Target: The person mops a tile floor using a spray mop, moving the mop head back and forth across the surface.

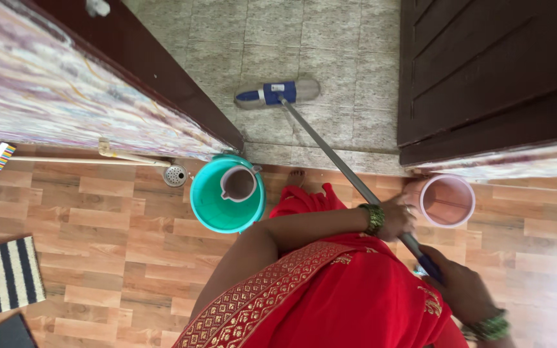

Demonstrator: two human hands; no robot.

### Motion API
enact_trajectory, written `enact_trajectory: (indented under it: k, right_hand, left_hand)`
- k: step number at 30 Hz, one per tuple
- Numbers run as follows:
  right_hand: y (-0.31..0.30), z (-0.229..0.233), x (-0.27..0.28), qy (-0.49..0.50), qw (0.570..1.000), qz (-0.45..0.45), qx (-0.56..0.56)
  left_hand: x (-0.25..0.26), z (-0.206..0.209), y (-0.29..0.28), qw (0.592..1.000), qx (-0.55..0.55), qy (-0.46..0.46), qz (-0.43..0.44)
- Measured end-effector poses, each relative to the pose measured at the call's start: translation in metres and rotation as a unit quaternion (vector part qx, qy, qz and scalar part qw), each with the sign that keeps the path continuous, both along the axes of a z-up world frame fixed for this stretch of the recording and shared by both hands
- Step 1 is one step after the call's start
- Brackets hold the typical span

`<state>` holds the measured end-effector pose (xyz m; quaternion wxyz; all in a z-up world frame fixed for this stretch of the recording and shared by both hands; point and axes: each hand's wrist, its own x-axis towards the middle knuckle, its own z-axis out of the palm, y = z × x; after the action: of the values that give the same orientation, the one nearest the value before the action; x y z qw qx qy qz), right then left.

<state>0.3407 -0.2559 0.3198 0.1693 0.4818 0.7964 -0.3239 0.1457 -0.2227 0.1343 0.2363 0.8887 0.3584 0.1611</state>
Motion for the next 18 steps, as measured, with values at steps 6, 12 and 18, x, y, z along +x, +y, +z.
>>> enact_trajectory:
  k: [6, 12, 18]
  right_hand:
    - [0.061, -0.104, -0.096, 0.019, 0.998, -0.017, 0.059]
    - [0.142, -0.196, -0.214, 0.147, 0.985, 0.002, 0.088]
    - [0.201, -0.274, -0.343, 0.109, 0.993, -0.020, -0.036]
  left_hand:
    - [-0.095, -0.085, 0.068, 0.981, -0.089, 0.145, 0.089]
    - [-0.219, -0.151, 0.150, 0.940, -0.159, 0.272, 0.135]
    - [-0.334, -0.169, 0.204, 0.857, -0.258, 0.386, 0.225]
